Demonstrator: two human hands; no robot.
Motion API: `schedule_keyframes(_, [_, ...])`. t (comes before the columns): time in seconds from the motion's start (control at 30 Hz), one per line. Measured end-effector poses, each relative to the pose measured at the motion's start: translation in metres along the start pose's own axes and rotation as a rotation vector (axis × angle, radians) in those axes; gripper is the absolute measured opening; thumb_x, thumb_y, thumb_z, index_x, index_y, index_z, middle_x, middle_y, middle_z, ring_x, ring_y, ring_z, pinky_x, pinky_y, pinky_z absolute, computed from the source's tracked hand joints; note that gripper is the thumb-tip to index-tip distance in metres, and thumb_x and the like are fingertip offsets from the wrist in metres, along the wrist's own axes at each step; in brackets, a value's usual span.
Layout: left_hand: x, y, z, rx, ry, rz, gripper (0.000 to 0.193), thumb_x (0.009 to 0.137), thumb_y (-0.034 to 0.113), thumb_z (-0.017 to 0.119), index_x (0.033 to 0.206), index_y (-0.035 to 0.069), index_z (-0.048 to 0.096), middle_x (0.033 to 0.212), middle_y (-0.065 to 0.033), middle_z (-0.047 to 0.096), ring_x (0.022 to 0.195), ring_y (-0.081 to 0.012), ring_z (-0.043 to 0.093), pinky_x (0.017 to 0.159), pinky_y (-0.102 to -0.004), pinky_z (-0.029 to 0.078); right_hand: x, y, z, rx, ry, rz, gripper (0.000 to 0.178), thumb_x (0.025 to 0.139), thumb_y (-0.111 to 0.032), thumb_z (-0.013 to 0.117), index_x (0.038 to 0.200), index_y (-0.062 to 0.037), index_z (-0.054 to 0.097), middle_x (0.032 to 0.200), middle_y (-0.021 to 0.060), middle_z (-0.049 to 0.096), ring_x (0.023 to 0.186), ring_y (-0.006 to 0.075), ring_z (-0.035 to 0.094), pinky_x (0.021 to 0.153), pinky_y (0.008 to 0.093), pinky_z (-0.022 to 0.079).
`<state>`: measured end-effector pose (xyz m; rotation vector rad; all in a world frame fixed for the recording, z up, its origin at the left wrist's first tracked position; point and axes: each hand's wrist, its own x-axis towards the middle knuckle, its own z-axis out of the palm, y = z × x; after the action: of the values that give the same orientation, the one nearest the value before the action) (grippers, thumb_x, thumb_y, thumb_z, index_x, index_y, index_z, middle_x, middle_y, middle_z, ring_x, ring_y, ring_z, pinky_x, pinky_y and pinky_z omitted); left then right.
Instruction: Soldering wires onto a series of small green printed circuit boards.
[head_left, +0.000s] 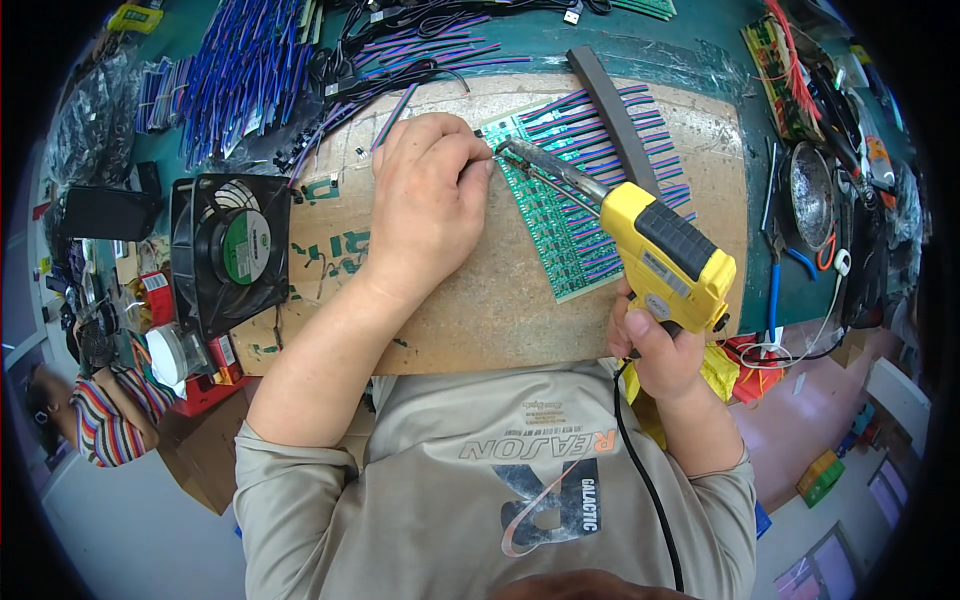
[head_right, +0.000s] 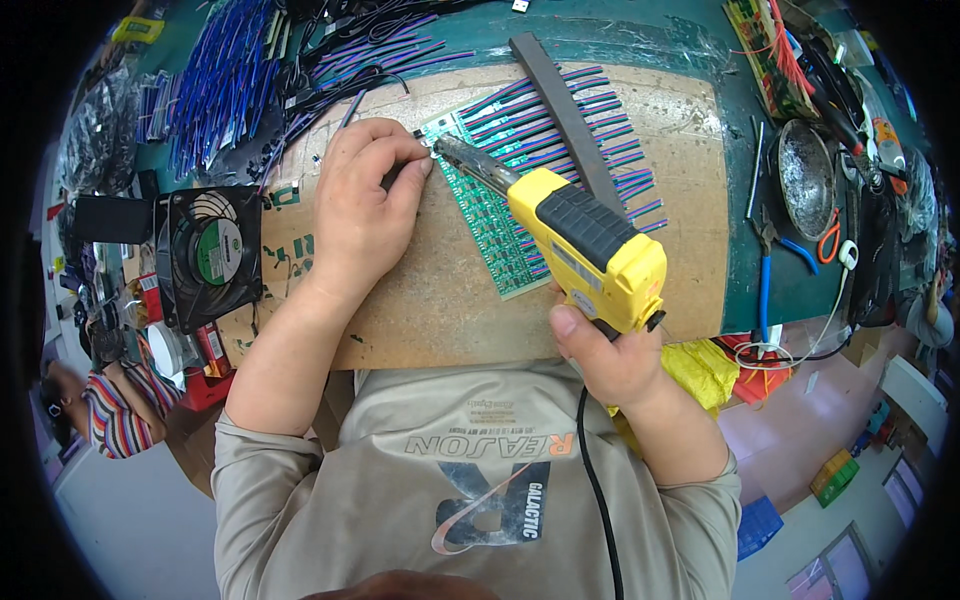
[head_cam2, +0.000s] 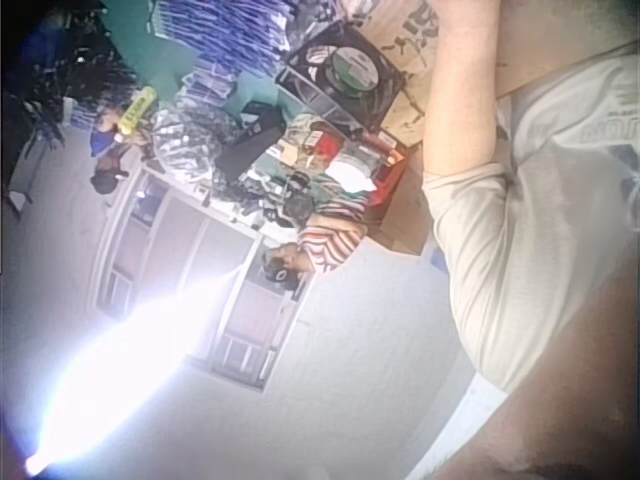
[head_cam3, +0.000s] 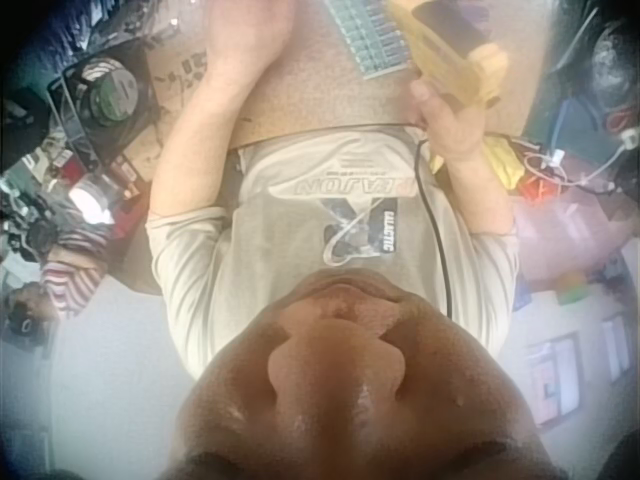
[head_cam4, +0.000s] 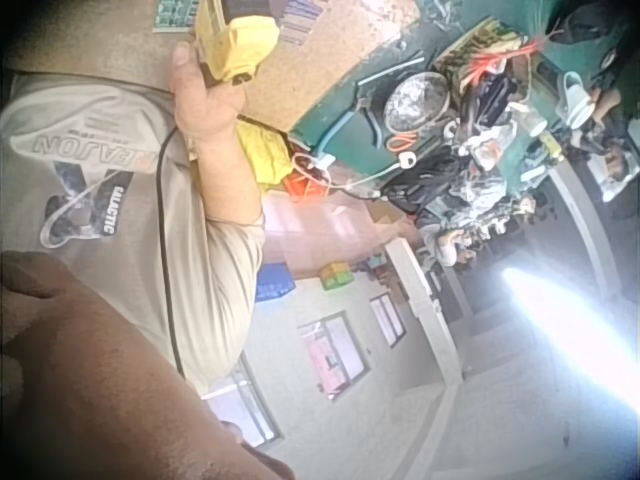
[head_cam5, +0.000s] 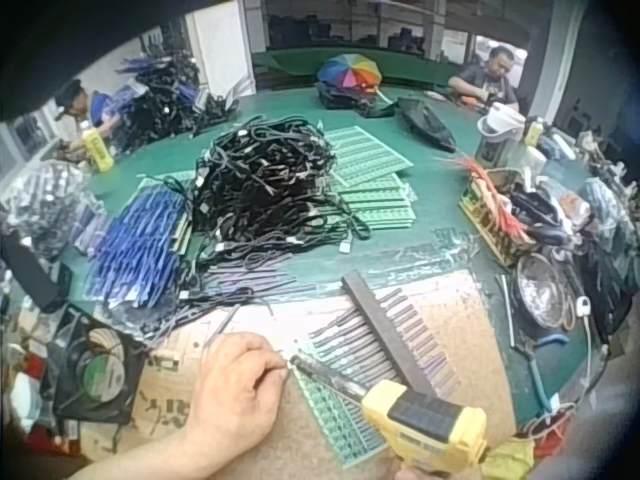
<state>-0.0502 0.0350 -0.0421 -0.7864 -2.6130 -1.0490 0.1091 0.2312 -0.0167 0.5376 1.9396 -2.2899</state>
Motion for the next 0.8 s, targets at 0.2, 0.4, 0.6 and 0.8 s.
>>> schedule_keyframes(0.2, [0.0,0.0,-0.001,0.0,0.005,0.004,0.008,0.076,0.004,0.069,0.083,0.005,0.066,0.095,-0.0079,0.062,0.093,-0.0278,0.058,0.083,-0.0374,0.046,-0.002,0.0,-0.001,0.044,0.012,-0.031,0.054,0.082,-0.022,0.065,0.124,0.0066,0.045,0.061,0.0036,0.047,0.048,0.012,0.043,0.046,0.0256,0.038])
schedule_keyframes(0.4, [0.001,-0.001,0.0,0.006,-0.001,0.008,0.007,0.076,0.004,0.069,0.083,0.005,0.066,0.095,-0.0078,0.062,0.094,-0.0278,0.058,0.083,-0.0375,0.046,-0.006,0.005,-0.003,0.026,0.027,-0.047,0.057,0.082,-0.023,0.066,0.126,0.0068,0.044,0.061,0.0039,0.047,0.047,0.0121,0.043,0.046,0.0257,0.038])
schedule_keyframes(0.6, [0.001,0.0,0.0,0.001,-0.003,-0.005,0.008,0.076,0.004,0.068,0.084,0.005,0.067,0.095,-0.0081,0.062,0.094,-0.0278,0.058,0.083,-0.0372,0.046,-0.003,-0.002,-0.003,0.02,-0.006,-0.008,0.052,0.082,-0.022,0.065,0.12,0.0071,0.046,0.061,0.0048,0.048,0.046,0.0122,0.045,0.045,0.0255,0.039])
schedule_keyframes(0.8, [0.001,0.001,-0.001,0.0,-0.008,-0.007,0.008,0.076,0.004,0.068,0.084,0.004,0.067,0.096,-0.0081,0.062,0.094,-0.0276,0.058,0.083,-0.037,0.046,-0.003,-0.004,-0.002,-0.001,-0.021,-0.009,0.044,0.083,-0.02,0.063,0.115,0.0057,0.047,0.062,0.0054,0.049,0.047,0.0124,0.045,0.045,0.0257,0.04])
